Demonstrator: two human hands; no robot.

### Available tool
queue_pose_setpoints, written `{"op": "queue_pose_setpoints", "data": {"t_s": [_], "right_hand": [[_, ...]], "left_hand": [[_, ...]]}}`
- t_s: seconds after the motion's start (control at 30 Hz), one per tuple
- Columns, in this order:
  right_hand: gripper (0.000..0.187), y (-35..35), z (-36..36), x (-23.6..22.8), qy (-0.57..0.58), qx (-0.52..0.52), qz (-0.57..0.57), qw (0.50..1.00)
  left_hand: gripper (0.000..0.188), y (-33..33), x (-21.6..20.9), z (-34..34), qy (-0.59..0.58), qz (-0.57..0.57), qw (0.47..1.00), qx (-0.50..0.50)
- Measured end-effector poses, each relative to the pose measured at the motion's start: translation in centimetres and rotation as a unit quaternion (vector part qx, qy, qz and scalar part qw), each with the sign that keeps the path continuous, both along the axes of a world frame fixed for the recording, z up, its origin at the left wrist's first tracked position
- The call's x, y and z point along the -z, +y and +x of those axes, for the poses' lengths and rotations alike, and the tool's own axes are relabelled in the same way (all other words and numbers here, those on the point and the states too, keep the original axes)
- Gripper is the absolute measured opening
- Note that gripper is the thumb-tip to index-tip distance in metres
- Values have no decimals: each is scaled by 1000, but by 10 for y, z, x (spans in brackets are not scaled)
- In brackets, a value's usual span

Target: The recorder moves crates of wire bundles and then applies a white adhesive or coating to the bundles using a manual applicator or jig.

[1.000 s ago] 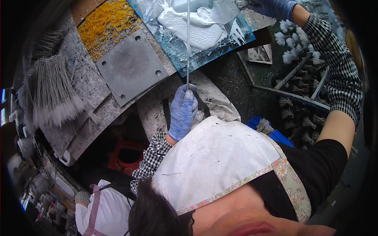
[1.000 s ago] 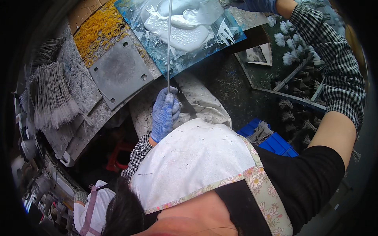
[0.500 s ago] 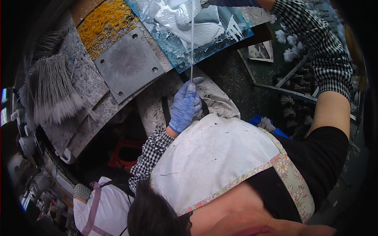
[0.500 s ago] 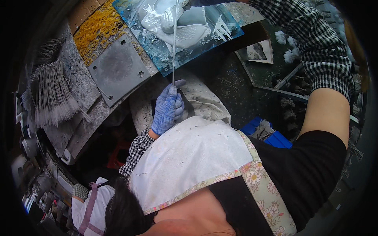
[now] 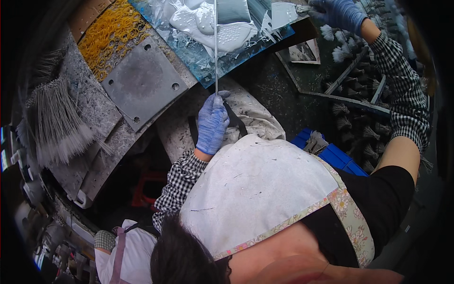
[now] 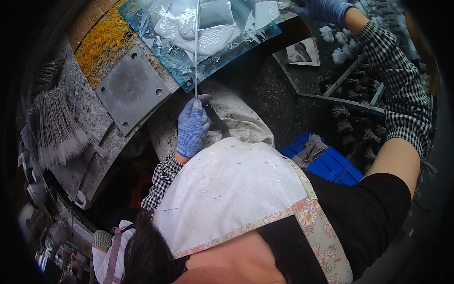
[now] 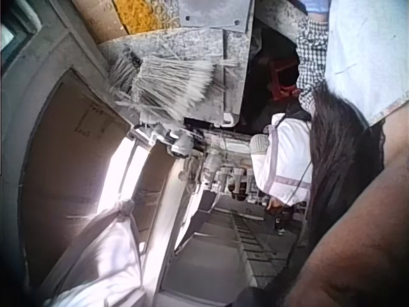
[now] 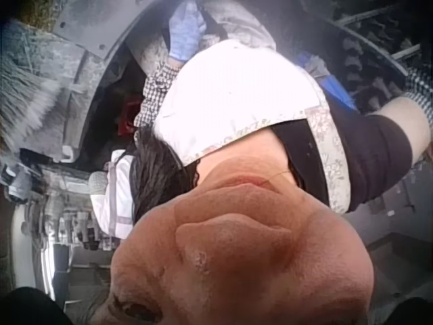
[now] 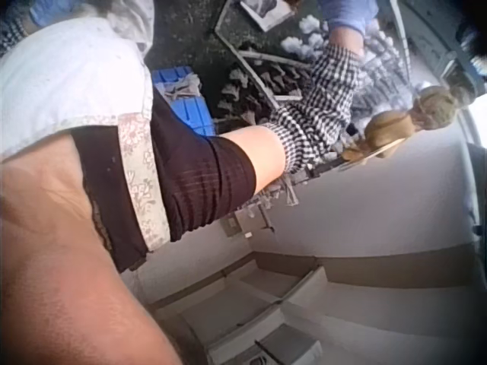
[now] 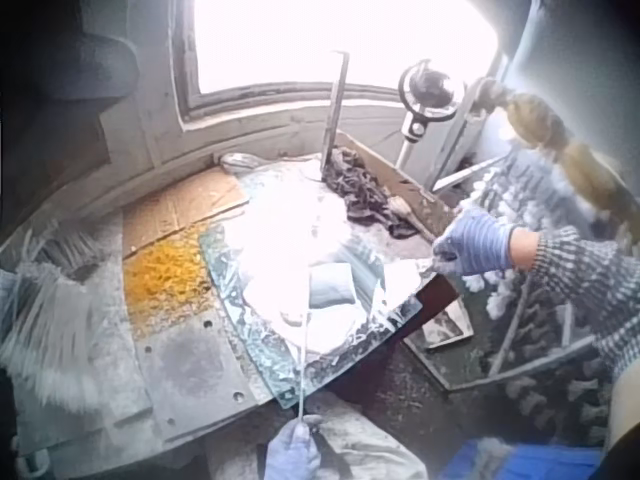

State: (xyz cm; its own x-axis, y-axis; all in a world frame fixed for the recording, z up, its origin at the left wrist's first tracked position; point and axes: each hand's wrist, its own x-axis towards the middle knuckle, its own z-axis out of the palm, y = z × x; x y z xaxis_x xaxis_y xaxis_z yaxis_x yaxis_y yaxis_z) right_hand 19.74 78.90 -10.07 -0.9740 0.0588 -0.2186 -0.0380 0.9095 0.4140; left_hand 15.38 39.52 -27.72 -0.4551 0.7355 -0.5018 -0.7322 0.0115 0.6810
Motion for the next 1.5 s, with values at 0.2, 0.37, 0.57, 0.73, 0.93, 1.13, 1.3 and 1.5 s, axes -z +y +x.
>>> {"op": "queue_pose_setpoints", "data": {"t_s": [0.2, 0.37, 0.57, 0.73, 0.93, 1.13, 1.3, 1.5], "right_hand": [[24, 17, 5, 23, 9, -47, -88, 995], [23, 9, -13, 30, -22, -66, -92, 993], [21, -15, -32, 26, -28, -122, -89, 988], [22, -24, -28, 19, -45, -114, -92, 988], [24, -57, -32, 25, -57, -83, -68, 993], [25, -62, -33, 27, -74, -46, -68, 994], [25, -60, -38, 28, -66, -62, -70, 993], [26, -83, -39, 51, -72, -93, -90, 989]], "left_hand": [[27, -4, -4, 1, 8, -10, 1000, -7], [31, -6, -4, 2, 53, -13, 999, -4], [32, -16, 0, 2, 22, 3, 1000, -14], [32, -23, 1, -3, -6, 27, 999, -15], [34, -21, 2, -5, -8, 34, 999, -3], [34, -30, 5, -6, -30, 42, 999, 3], [33, -33, 4, -8, -37, 43, 998, -2], [32, -35, 7, -7, -22, 51, 998, -11]]}}
